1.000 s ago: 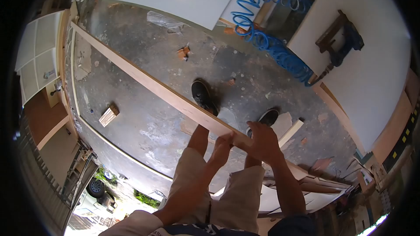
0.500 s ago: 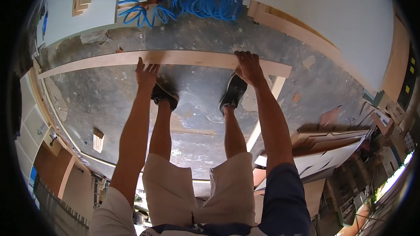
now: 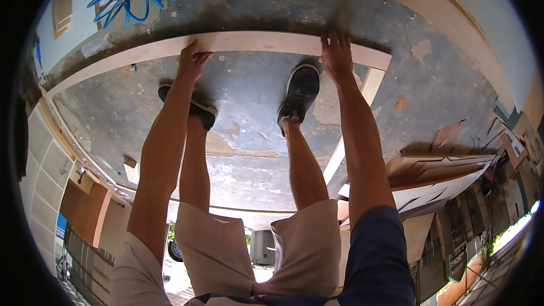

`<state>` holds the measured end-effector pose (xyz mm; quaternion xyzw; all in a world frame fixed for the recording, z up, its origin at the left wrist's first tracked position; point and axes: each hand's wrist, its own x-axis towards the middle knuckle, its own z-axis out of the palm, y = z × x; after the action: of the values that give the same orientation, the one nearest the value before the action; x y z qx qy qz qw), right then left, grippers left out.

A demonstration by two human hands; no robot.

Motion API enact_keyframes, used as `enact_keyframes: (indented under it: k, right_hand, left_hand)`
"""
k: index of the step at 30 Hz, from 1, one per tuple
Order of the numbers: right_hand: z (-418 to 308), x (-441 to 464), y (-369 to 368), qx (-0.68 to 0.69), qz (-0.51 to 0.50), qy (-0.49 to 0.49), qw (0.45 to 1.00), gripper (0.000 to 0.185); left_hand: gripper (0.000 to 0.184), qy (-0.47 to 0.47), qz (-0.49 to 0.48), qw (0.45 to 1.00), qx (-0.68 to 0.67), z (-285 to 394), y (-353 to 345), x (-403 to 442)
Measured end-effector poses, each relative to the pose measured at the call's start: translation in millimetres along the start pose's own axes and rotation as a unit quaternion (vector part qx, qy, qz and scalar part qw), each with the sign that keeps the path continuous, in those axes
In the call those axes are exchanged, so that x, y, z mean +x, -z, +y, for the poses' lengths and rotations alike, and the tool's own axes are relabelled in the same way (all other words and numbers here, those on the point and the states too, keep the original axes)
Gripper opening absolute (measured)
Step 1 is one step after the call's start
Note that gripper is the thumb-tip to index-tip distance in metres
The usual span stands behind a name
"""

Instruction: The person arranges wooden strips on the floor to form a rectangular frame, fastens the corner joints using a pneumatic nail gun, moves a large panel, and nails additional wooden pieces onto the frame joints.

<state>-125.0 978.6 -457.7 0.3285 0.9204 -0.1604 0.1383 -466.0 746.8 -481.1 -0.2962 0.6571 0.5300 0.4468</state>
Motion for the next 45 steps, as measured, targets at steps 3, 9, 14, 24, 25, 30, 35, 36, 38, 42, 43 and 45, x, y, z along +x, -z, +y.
enact_keyframes:
  k: [3,9,14,24,25,30,35,36,38,42,43,45]
  right_hand:
    - [0,-3,-11,0.015,0.023,0.0,1.0,0.069]
    - [-4,-3,-16,0.015,0.043,0.024,0.999,0.049]
    - [5,-7,-33,-0.009,0.046,0.029,0.998,0.049]
    - [3,-5,-16,0.0,-0.056,-0.001,0.998,0.061]
    - [2,-4,-15,-0.002,-0.059,-0.006,0.998,0.061]
    - [6,-5,-15,-0.003,-0.085,-0.01,0.996,0.061]
    - [15,-7,-22,-0.018,-0.068,0.005,0.998,0.061]
    - [14,-9,-21,-0.019,-0.071,0.007,0.997,0.061]
    - [12,-7,-21,-0.02,-0.064,-0.001,0.998,0.062]
    - [-7,-13,-3,-0.112,-0.083,-0.01,0.99,0.076]
    - [-31,-10,29,-0.147,-0.1,-0.029,0.984,0.082]
    - [-39,-27,36,-0.088,-0.07,-0.072,0.991,0.092]
  left_hand:
    - [0.036,0.016,0.035,0.999,-0.012,6,0,7]
    - [0.054,0.053,0.168,0.984,0.034,15,-17,-20]
    - [0.103,-0.329,0.011,0.444,0.834,43,-27,-39]
    - [0.047,-0.478,0.015,0.296,0.827,27,-2,0]
    - [0.047,-0.48,0.02,0.295,0.826,27,-2,0]
    - [0.058,-0.465,0.005,0.294,0.835,23,-2,-5]
    - [0.053,-0.464,0.004,0.297,0.835,21,-2,-4]
    - [0.053,-0.462,0.003,0.3,0.835,16,-1,-1]
    - [0.056,-0.445,-0.017,0.37,0.816,12,-2,6]
    - [0.073,-0.406,0.001,0.439,0.801,20,-7,-46]
    - [0.073,-0.4,-0.004,0.491,0.774,12,-4,-58]
    - [0.072,-0.374,-0.023,0.618,0.691,-4,4,-99]
